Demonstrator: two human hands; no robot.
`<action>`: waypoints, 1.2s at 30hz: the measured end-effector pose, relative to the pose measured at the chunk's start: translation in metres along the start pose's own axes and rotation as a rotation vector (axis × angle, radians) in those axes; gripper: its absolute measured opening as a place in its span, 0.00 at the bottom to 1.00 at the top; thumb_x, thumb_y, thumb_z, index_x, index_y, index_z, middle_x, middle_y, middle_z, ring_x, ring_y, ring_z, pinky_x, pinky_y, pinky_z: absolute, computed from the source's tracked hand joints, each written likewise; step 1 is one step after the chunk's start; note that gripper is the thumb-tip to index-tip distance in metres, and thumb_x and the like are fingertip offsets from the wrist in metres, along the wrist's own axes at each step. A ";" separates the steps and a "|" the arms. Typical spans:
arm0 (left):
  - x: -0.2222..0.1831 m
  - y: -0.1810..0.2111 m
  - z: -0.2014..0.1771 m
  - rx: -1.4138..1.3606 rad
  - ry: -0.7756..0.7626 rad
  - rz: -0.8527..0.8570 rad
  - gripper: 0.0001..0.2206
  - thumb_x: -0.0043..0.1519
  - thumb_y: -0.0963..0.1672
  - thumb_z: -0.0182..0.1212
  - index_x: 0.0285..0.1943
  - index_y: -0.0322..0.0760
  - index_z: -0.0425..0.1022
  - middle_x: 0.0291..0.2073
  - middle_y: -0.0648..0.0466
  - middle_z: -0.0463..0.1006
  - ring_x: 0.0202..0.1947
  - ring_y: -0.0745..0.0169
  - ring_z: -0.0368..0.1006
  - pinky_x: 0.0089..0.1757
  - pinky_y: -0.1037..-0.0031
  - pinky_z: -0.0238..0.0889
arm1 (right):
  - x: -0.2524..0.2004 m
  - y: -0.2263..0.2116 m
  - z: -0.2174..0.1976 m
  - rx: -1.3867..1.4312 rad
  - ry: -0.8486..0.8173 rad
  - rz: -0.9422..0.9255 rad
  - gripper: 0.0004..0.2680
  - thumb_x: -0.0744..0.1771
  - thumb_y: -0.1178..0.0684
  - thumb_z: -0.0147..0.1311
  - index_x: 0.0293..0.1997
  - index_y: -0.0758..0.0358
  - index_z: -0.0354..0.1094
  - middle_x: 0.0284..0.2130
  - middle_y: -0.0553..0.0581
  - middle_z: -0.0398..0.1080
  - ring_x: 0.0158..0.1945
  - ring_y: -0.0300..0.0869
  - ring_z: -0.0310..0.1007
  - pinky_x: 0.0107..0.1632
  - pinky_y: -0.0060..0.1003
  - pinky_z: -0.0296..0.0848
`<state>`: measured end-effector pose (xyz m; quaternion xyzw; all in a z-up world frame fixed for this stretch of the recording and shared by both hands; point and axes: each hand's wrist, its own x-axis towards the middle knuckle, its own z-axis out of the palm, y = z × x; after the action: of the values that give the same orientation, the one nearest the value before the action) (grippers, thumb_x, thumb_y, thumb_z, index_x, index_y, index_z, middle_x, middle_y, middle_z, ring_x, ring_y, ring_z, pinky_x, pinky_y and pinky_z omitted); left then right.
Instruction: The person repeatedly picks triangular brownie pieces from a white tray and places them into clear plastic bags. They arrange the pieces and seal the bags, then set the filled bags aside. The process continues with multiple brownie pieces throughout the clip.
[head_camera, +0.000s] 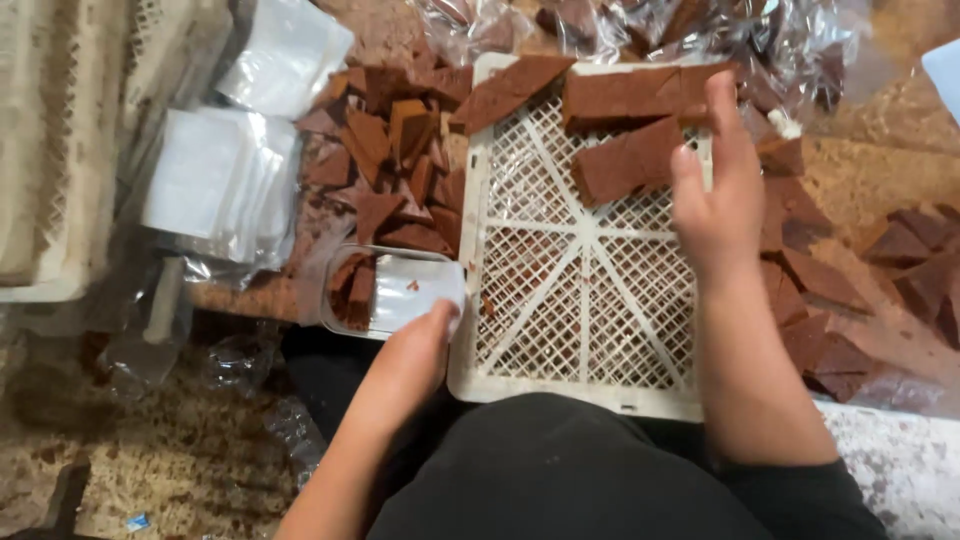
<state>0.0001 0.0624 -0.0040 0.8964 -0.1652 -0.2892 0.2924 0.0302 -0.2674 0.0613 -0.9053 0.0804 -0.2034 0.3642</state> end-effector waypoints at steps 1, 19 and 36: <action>-0.001 -0.012 0.009 0.001 0.010 -0.001 0.15 0.60 0.42 0.49 0.57 0.42 0.61 0.44 0.32 0.79 0.43 0.26 0.75 0.42 0.52 0.64 | 0.010 0.022 0.006 0.004 0.001 -0.009 0.23 0.72 0.62 0.41 0.77 0.53 0.38 0.75 0.58 0.50 0.77 0.53 0.53 0.72 0.58 0.58; 0.000 -0.043 0.027 0.039 0.130 0.196 0.06 0.63 0.40 0.51 0.47 0.39 0.65 0.40 0.42 0.73 0.41 0.37 0.69 0.41 0.53 0.61 | -0.043 0.023 0.024 0.094 -0.490 0.564 0.12 0.67 0.56 0.48 0.58 0.54 0.65 0.50 0.56 0.73 0.35 0.40 0.70 0.37 0.32 0.72; -0.002 -0.052 0.030 -0.358 0.325 0.118 0.21 0.53 0.38 0.57 0.56 0.44 0.82 0.49 0.47 0.82 0.52 0.41 0.77 0.50 0.58 0.71 | -0.094 0.029 0.013 -0.021 -0.739 0.167 0.15 0.65 0.56 0.54 0.58 0.61 0.68 0.46 0.78 0.74 0.53 0.72 0.72 0.58 0.64 0.68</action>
<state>-0.0138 0.0907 -0.0550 0.8539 -0.1143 -0.1484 0.4855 -0.0492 -0.2531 0.0039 -0.9115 0.0192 0.1682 0.3748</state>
